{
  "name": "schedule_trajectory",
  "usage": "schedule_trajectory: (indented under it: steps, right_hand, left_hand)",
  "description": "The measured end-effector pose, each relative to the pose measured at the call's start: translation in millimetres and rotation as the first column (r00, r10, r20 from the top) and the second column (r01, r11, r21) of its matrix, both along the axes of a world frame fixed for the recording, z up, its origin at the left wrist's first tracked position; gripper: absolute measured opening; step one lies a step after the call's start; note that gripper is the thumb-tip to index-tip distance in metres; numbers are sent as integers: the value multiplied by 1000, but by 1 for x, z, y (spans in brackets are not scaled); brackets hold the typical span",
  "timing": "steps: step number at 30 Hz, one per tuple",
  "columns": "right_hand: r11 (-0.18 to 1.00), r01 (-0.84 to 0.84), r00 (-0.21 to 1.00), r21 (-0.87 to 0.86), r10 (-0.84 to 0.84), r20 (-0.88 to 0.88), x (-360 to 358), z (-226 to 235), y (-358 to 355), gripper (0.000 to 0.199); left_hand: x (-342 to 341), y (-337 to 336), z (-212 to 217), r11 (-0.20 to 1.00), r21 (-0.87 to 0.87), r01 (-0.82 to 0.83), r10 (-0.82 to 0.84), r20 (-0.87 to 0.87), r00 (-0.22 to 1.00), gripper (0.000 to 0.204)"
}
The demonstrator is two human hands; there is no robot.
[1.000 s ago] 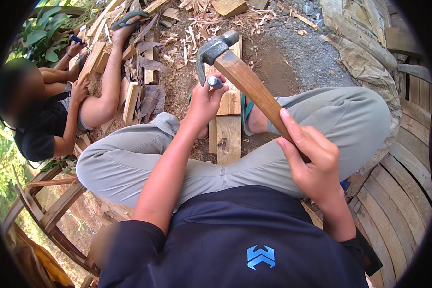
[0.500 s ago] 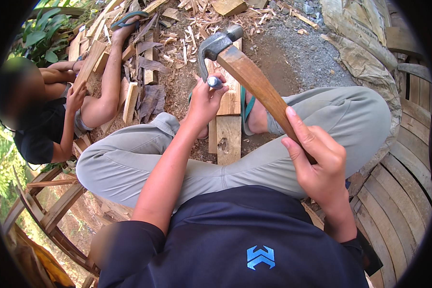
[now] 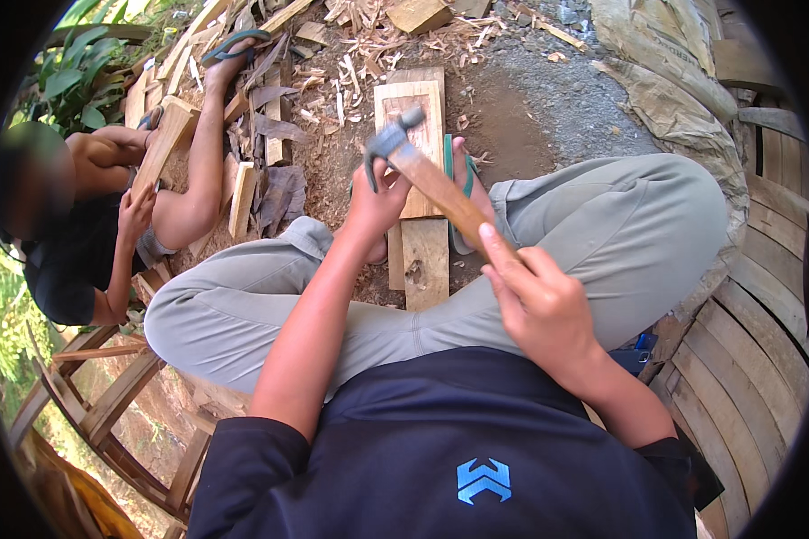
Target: The person uses a chisel and a hammer to carve a rectangular opening into a piece of wood, then uses the hammer alone to tap the wood.
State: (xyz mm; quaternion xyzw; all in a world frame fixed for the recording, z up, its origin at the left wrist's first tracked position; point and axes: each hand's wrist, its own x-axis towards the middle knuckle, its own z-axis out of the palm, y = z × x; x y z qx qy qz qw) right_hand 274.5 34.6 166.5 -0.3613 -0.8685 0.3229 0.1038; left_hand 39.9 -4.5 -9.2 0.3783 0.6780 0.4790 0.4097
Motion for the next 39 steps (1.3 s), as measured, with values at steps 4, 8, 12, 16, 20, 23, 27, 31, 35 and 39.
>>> schedule_trajectory:
  steps: [4,8,12,16,20,23,27,31,35,39]
  right_hand:
    - [999,37,999,-23,-37,-32,5,0,-18,57]
    - [998,-57,995,33,54,86,10,-11,-27,64]
    - [993,-114,992,7,114,45,12,-16,-27,63]
    - [992,-129,992,14,129,-7,15,-19,-25,64]
    - [991,-130,991,8,131,-15,17,-18,-24,64]
    - [993,-120,993,-5,120,-22,19,-20,-23,63]
    - [994,-109,993,3,109,-42,16,-20,-23,62]
    - [992,-76,992,-98,65,-109,16,-13,-19,58]
    - [968,5,971,-251,-65,-231,22,8,6,56]
    - [988,52,982,-146,-78,-173,20,40,84,53]
  left_hand:
    - [-2,-4,-5,1000,-3,0,0,-9,1000,21]
    - [-6,-11,-1,994,19,106,-107,55,993,27]
    - [-8,-16,5,984,-29,178,-180,-48,983,26]
    - [-14,-10,19,960,-132,248,-247,21,969,28]
    - [-16,-9,23,957,-145,252,-249,43,968,24]
    - [-12,-6,26,952,-121,282,-284,-2,959,21]
    - [-19,10,-2,984,-19,178,-179,-80,981,20]
    - [-38,45,-27,997,-18,-78,77,-46,996,24]
    - [-33,70,-28,944,86,-319,311,92,946,34]
    - [-59,93,-23,942,191,-275,298,-101,949,30]
